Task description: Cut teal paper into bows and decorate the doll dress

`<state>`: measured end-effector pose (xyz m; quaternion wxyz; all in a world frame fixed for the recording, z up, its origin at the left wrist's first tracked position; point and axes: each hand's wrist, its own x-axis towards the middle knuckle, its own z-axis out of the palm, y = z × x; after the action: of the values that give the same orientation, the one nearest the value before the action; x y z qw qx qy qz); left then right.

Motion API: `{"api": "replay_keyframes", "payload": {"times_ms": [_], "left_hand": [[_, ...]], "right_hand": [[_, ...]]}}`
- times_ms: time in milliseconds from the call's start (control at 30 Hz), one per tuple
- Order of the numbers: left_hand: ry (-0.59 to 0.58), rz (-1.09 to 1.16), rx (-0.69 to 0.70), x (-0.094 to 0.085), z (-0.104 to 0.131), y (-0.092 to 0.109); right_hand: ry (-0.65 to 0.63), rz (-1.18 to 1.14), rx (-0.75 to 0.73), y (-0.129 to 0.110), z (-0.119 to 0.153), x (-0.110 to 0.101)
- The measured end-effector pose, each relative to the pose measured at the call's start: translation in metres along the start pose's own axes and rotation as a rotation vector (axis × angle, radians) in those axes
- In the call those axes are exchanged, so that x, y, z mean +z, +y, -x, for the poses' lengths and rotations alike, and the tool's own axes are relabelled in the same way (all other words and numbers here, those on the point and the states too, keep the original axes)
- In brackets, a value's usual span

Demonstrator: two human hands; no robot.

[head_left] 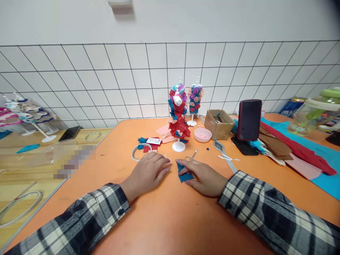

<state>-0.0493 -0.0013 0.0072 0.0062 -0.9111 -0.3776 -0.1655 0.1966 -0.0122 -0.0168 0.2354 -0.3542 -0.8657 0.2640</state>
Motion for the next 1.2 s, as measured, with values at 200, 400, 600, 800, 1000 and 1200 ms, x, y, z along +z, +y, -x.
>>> {"api": "replay_keyframes", "payload": {"times_ms": [200, 400, 600, 800, 1000, 1200], "left_hand": [[-0.127, 0.184, 0.205, 0.004, 0.004, 0.033], [-0.215, 0.087, 0.141, 0.008, 0.004, 0.038], [-0.138, 0.047, 0.175, 0.006, 0.005, 0.036], [-0.027, 0.169, 0.116, 0.006, 0.007, 0.031], [-0.175, 0.07, 0.217, 0.01, 0.006, 0.027], [-0.194, 0.042, 0.186, 0.0, 0.01, 0.019]], "right_hand": [[0.007, -0.068, 0.031, 0.0, 0.002, 0.001], [0.009, 0.131, -0.024, 0.01, 0.005, -0.009], [0.002, 0.159, -0.083, 0.017, 0.006, -0.011], [-0.008, 0.172, -0.136, 0.017, 0.007, -0.011], [-0.027, 0.087, -0.099, 0.015, 0.009, -0.012], [-0.064, 0.139, -0.067, 0.011, 0.01, -0.015]]}}
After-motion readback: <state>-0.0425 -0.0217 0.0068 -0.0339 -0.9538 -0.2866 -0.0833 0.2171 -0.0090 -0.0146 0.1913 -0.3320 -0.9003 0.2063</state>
